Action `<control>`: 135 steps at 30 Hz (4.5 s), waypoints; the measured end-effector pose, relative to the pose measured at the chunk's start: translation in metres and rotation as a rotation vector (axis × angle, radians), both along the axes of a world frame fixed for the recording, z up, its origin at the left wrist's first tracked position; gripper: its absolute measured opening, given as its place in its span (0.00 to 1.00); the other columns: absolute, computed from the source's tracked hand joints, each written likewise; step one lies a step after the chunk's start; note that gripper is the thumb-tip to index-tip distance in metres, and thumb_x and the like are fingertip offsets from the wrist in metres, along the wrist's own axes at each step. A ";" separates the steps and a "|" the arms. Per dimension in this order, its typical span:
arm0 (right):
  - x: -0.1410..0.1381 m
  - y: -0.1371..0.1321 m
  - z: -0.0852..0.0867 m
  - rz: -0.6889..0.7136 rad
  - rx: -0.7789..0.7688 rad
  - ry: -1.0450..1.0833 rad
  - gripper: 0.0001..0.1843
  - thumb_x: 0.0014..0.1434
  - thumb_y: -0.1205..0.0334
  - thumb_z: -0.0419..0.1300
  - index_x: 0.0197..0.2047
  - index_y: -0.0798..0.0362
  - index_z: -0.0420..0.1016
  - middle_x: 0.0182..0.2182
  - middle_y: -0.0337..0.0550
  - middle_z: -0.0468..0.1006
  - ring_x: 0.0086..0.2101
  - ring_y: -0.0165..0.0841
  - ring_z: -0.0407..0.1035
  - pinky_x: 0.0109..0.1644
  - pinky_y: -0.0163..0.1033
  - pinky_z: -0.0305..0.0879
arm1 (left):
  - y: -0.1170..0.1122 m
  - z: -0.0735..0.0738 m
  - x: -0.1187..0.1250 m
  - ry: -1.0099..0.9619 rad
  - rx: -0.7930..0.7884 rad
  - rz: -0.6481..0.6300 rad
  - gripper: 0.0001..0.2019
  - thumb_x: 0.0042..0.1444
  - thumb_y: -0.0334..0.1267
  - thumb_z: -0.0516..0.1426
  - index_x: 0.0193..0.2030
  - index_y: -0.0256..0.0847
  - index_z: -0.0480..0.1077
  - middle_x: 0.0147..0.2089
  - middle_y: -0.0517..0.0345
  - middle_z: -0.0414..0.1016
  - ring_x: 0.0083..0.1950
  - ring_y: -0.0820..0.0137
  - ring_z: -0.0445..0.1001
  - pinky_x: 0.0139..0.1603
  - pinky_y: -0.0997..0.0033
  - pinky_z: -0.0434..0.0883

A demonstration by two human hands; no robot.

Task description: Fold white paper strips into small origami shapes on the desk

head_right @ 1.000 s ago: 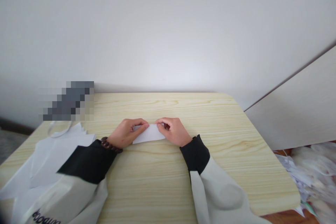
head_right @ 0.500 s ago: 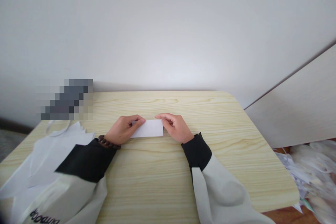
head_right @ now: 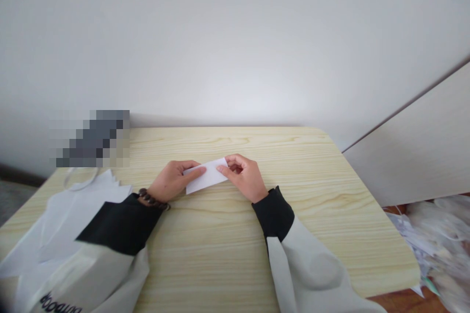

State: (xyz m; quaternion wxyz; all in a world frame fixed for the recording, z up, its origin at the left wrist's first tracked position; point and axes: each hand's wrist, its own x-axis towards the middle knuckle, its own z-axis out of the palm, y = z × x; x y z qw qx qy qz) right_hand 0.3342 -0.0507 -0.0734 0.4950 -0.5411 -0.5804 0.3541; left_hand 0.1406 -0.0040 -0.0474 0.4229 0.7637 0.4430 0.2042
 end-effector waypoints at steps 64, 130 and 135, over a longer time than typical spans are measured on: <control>0.011 0.004 0.003 0.268 0.407 -0.837 0.15 0.63 0.67 0.51 0.49 0.50 0.74 0.46 0.43 0.75 0.43 0.36 0.63 0.49 0.44 0.65 | 0.008 -0.009 -0.009 0.334 0.667 -0.219 0.16 0.60 0.35 0.50 0.53 0.45 0.70 0.47 0.51 0.69 0.47 0.63 0.65 0.50 0.58 0.66; -0.004 -0.002 0.009 0.199 0.319 -0.616 0.05 0.61 0.65 0.52 0.35 0.53 0.68 0.30 0.41 0.71 0.32 0.29 0.64 0.37 0.34 0.59 | -0.003 0.000 0.010 -0.050 0.118 -0.035 0.15 0.54 0.47 0.55 0.35 0.38 0.75 0.30 0.58 0.77 0.31 0.71 0.71 0.30 0.74 0.65; -0.007 -0.001 0.014 0.188 0.342 -0.676 0.05 0.60 0.67 0.52 0.33 0.53 0.68 0.29 0.40 0.71 0.31 0.29 0.64 0.38 0.35 0.58 | -0.005 0.000 0.012 0.093 0.320 -0.006 0.12 0.56 0.41 0.52 0.33 0.39 0.75 0.31 0.56 0.77 0.32 0.69 0.71 0.34 0.72 0.66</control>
